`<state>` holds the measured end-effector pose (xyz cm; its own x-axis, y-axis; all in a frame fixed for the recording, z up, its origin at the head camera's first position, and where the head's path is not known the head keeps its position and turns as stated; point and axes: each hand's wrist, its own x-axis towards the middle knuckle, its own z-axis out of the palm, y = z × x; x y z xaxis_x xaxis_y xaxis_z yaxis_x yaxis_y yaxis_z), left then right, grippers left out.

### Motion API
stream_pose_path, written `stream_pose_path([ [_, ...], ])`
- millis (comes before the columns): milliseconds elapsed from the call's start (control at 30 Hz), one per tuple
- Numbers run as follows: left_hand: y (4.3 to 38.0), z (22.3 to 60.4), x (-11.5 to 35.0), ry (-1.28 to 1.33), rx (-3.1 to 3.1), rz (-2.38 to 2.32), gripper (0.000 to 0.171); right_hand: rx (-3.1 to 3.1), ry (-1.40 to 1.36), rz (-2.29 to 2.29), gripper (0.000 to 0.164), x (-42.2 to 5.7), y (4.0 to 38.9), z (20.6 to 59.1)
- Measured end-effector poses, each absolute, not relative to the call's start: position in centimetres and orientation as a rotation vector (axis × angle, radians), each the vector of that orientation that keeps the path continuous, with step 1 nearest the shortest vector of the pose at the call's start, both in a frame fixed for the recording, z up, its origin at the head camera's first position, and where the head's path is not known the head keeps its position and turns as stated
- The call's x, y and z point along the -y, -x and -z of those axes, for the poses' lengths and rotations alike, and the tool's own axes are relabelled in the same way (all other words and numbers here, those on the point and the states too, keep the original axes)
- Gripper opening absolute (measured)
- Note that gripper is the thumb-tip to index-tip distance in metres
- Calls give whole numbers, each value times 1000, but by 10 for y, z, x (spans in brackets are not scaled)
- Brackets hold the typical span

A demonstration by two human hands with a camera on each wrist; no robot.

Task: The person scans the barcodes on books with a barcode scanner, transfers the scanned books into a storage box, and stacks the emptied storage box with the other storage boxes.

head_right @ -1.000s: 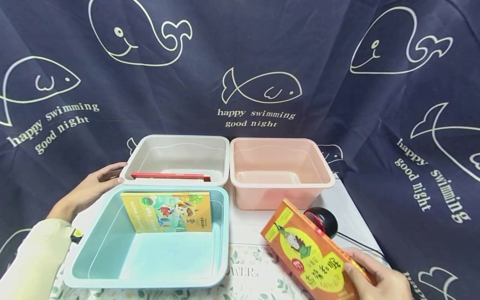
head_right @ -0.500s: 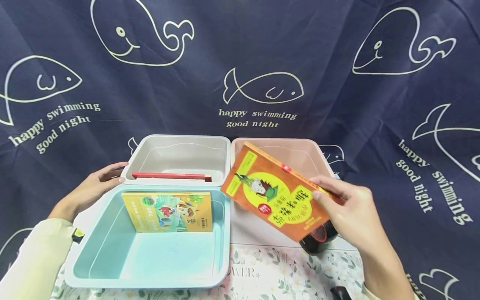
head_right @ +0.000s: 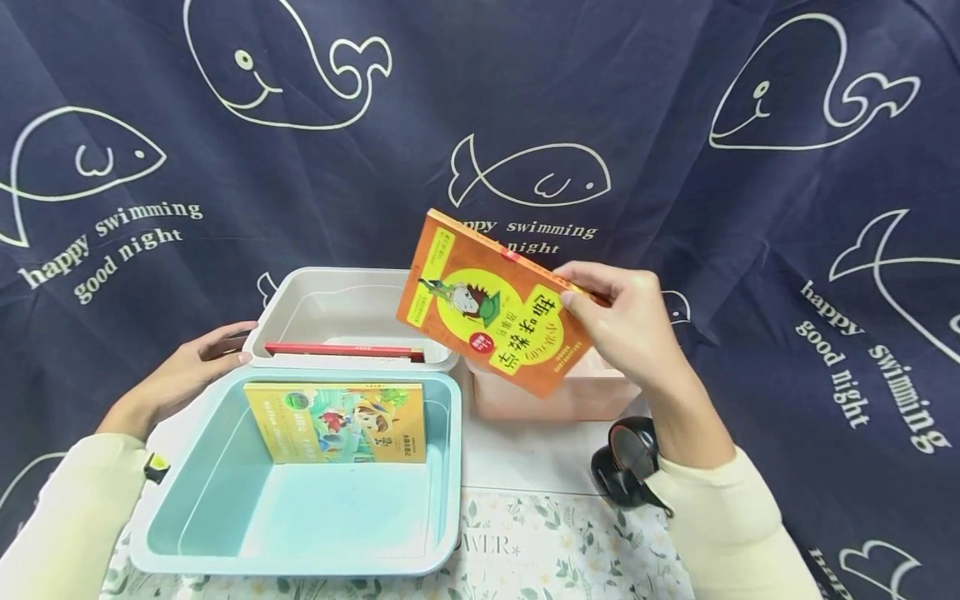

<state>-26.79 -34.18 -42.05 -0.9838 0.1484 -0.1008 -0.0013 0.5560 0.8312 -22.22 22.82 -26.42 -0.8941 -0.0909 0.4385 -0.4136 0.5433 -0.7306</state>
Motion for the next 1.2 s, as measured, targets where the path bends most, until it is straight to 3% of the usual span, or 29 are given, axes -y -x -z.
stream_pose_path([
  [633,267,420,340,-124,-2632,-1406,80,2391,-600,-1485,24,-150,295,255],
  [1200,267,421,342,-112,-2618,-1428,82,2571,-766,-1239,26,-73,333,275],
])
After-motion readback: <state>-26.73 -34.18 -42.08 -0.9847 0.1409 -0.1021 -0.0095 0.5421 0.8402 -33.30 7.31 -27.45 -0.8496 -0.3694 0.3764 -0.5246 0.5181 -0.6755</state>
